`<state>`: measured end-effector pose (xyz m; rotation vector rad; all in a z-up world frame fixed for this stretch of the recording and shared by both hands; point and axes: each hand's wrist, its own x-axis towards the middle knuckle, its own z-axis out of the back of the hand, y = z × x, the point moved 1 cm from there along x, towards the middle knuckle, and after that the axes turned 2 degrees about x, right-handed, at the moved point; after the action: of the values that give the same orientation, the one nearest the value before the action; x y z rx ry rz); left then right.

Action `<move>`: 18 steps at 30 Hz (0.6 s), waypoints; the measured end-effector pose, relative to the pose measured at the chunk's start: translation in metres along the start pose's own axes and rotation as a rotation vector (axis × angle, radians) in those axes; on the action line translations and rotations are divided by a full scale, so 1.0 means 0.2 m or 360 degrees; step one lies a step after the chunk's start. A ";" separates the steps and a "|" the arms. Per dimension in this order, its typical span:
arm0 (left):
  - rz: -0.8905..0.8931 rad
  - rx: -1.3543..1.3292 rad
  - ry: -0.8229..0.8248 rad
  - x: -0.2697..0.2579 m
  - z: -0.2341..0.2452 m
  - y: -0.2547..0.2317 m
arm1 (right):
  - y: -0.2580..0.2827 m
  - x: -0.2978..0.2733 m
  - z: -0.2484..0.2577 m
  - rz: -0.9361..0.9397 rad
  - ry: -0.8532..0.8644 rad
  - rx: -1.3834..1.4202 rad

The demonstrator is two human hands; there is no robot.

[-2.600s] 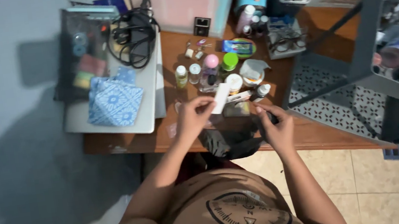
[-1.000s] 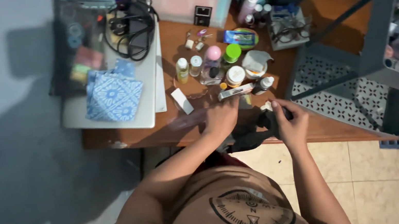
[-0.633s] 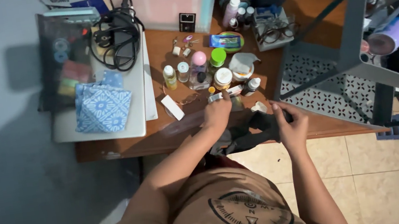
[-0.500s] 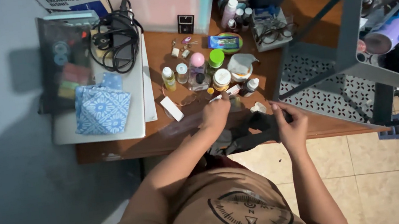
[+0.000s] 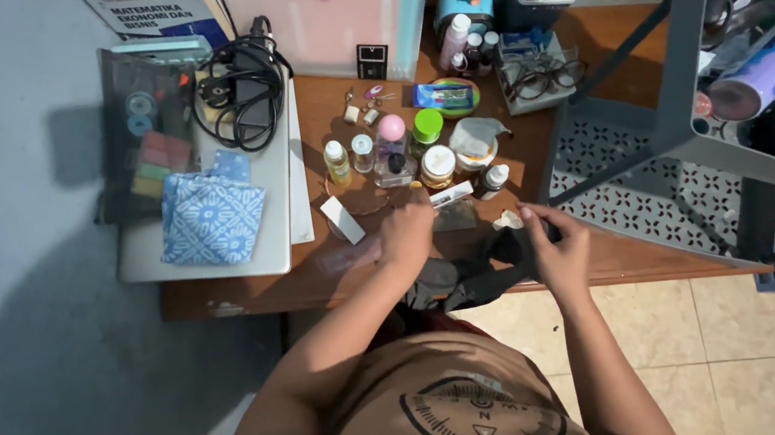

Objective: Organize various medications, creams, and toiletries by moving them into a shelf and sorting items.

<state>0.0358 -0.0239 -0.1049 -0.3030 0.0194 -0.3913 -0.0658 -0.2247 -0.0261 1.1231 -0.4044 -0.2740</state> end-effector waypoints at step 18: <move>0.0087 0.0039 0.0194 -0.02 -0.45 0.15 | -0.02 -0.02 -0.08 -0.0116 0.0054 0.0051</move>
<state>0.0366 -0.0225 -0.1998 -0.2534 0.1419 -0.3548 -0.0610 -0.2113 -0.0367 1.1738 -0.3388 -0.3131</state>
